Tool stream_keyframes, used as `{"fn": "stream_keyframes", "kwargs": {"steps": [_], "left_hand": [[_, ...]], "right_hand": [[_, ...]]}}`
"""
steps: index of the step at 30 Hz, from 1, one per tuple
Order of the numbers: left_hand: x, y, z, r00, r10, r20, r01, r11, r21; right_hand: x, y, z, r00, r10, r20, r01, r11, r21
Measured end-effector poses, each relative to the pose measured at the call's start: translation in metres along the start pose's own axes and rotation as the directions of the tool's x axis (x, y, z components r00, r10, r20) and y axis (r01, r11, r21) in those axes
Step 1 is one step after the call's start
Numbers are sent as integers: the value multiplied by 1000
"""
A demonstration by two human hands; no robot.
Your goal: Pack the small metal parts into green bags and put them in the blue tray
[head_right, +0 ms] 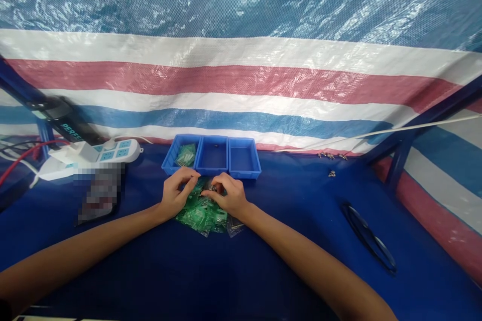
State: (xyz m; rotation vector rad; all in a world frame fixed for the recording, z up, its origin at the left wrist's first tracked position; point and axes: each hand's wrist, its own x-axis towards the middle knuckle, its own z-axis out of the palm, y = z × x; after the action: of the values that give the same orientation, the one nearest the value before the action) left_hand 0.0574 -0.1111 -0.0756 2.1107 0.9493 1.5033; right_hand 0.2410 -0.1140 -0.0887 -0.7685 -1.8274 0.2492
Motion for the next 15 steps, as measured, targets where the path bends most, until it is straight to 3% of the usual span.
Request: {"fn": "stream_keyframes", "kwargs": {"steps": [9,15], "left_hand": [[1,2,0,1000,7,4,-7,1000,2],[1,0,0,1000,11,6,-11,1000,11]], "right_hand": [[-2,0,2,998,0,-59,0,1000,-7],[-2,-1,1,1000,-14,-27,14,1000,-15]]}}
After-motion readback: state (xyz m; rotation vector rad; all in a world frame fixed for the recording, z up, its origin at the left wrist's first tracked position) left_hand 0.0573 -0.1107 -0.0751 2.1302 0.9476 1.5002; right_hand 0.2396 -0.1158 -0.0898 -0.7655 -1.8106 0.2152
